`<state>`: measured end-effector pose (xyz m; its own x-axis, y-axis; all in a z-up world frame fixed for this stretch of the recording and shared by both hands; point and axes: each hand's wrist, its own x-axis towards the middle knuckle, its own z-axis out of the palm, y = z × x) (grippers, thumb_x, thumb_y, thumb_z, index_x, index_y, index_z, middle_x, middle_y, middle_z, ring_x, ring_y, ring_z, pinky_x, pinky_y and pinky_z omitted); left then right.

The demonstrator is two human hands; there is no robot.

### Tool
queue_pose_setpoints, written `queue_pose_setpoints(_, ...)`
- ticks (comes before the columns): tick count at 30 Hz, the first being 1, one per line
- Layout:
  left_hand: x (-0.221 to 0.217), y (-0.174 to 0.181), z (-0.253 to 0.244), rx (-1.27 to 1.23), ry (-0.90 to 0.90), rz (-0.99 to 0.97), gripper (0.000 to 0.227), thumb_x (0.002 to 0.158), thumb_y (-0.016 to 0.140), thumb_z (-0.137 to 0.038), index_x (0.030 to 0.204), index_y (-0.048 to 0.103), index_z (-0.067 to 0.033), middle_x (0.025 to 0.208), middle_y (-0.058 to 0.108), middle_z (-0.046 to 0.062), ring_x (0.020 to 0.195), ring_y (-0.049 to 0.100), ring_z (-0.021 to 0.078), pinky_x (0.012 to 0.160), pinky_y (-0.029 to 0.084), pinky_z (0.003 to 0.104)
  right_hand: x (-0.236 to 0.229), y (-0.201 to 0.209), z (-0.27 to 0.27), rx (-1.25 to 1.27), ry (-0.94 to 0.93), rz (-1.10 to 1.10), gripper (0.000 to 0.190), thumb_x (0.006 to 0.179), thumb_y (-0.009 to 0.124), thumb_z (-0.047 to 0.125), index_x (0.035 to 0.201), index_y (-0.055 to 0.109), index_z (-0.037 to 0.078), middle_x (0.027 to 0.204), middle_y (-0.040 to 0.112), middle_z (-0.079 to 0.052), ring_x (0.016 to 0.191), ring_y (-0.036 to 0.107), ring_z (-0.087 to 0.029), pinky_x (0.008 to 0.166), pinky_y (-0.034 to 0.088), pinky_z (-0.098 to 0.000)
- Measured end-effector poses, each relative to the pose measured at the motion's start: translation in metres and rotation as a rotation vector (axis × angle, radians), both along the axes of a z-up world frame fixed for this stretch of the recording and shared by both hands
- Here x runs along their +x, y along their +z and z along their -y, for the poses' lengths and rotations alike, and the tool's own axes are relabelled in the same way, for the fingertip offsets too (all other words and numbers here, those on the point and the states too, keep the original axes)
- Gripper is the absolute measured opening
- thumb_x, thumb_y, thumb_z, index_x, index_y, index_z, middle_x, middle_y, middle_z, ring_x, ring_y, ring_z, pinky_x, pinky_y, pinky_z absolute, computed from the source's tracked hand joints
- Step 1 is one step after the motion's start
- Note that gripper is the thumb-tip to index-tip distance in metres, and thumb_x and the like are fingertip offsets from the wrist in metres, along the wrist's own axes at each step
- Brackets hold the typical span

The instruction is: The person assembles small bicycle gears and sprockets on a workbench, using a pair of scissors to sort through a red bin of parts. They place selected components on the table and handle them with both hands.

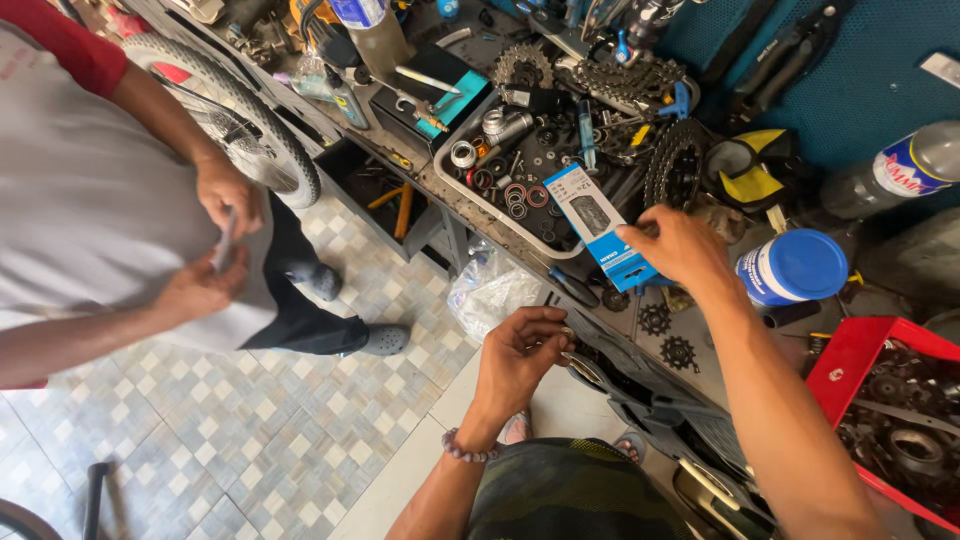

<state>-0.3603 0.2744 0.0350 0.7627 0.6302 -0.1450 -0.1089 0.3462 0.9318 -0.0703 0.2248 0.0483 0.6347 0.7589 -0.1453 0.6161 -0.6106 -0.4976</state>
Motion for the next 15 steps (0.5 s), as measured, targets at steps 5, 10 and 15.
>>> queue_pose_setpoints(5, 0.012, 0.022, 0.01, 0.017, 0.005, 0.018, 0.035, 0.093, 0.066, 0.005, 0.128, 0.059, 0.0039, 0.1, 0.073, 0.013, 0.09, 0.072, 0.0161, 0.078, 0.063, 0.029, -0.064, 0.045, 0.066, 0.15, 0.037, -0.268, 0.032, 0.088, 0.07, 0.038, 0.108, 0.08, 0.015, 0.085, 0.079, -0.002, 0.065, 0.057, -0.021, 0.059, 0.044, -0.0375)
queue_pose_setpoints(10, 0.034, 0.03, 0.028, 0.207, -0.097, -0.078, 0.036, 0.093, 0.067, 0.003, 0.128, 0.058, 0.002, 0.096, 0.075, 0.009, 0.086, 0.073, 0.0137, 0.076, 0.062, 0.028, -0.113, 0.034, 0.106, 0.553, 0.13, -0.283, 0.02, 0.084, 0.077, 0.017, 0.1, 0.075, 0.006, 0.092, 0.075, -0.001, 0.078, 0.065, -0.011, 0.064, 0.049, -0.0279)
queue_pose_setpoints(15, 0.057, 0.028, 0.044, 0.408, -0.363, -0.474, 0.029, 0.1, 0.066, -0.019, 0.124, 0.068, -0.0029, 0.081, 0.075, 0.016, 0.07, 0.072, 0.0224, 0.068, 0.057, 0.034, -0.106, 0.005, 0.146, 0.546, -0.123, -0.308, 0.016, 0.091, 0.072, 0.017, 0.099, 0.07, 0.003, 0.087, 0.074, -0.003, 0.076, 0.066, -0.009, 0.066, 0.052, -0.0248)
